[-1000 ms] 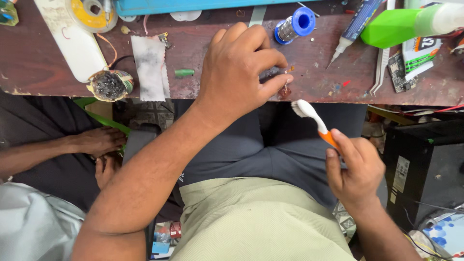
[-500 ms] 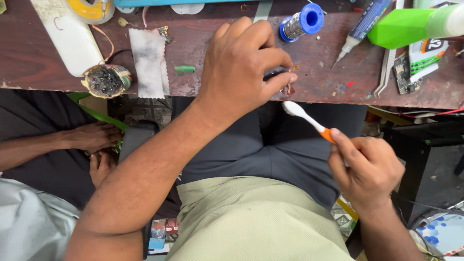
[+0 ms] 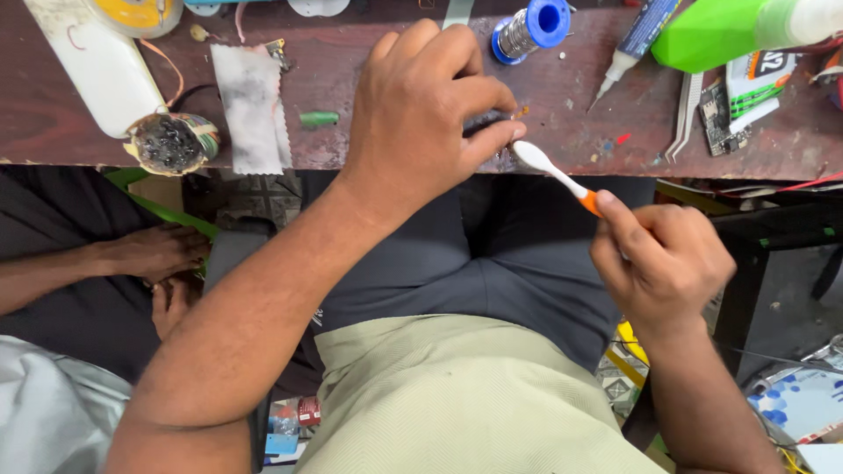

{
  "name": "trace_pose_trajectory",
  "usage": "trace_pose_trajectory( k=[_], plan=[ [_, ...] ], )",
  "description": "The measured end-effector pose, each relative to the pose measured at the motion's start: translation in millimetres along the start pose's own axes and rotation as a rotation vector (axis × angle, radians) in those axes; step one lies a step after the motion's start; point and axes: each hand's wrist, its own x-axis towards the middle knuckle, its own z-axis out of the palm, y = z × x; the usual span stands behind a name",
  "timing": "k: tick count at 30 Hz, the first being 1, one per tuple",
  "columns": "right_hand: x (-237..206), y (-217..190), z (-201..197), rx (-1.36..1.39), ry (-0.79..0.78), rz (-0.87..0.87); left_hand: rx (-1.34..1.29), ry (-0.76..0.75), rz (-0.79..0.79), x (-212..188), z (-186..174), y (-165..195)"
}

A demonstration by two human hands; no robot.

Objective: The person uses a soldering iron and tweezers to work on a small component held on a toothbrush. They apply flux paste from a syringe, then solder the component with solder wire. Finally, they spray the area with a liquid and brush it with the toothbrush.

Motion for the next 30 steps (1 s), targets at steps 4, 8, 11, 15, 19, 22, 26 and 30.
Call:
trace_pose_trajectory(
  k=[4,8,11,15,19,22,26,30],
  plan=[
    [-4.7,1.4,0.5,0.04,-0.022,0.014,0.016,0.018,0.01,-2.1,-2.5,-3.7],
    [-3.0,-0.3,-2.2,0.016,0.051,-0.007,-0.001,0.013,0.008,-0.6,-4.2,-3.6],
    [5.3,-2.7,6.1,-0.036,0.036,-0.119,-0.007,0.017,-0.001,-1.2,-5.0,-2.0],
    [9.8,-8.3,5.9,-0.015,0.053,-0.107,0.014,0.017,-0.004,-2.9,-7.8,-6.7],
    [9.8,-11.3,5.0,-0.046,0.05,-0.095,0.004,0.016,0.0,-3.4,-7.6,-5.7],
    [7.4,-12.7,-0.4,0.014,0.011,-0.084,-0.002,0.017,-0.004,-1.5,-10.6,-1.1],
    [6.8,-13.1,-7.3,-0.014,0.07,-0.064,-0.005,0.005,-0.018,3.9,-14.1,4.4],
    [4.9,-14.0,-7.7,-0.04,0.015,-0.127,0.001,-0.004,-0.027,2.7,-8.9,6.8]
  ],
)
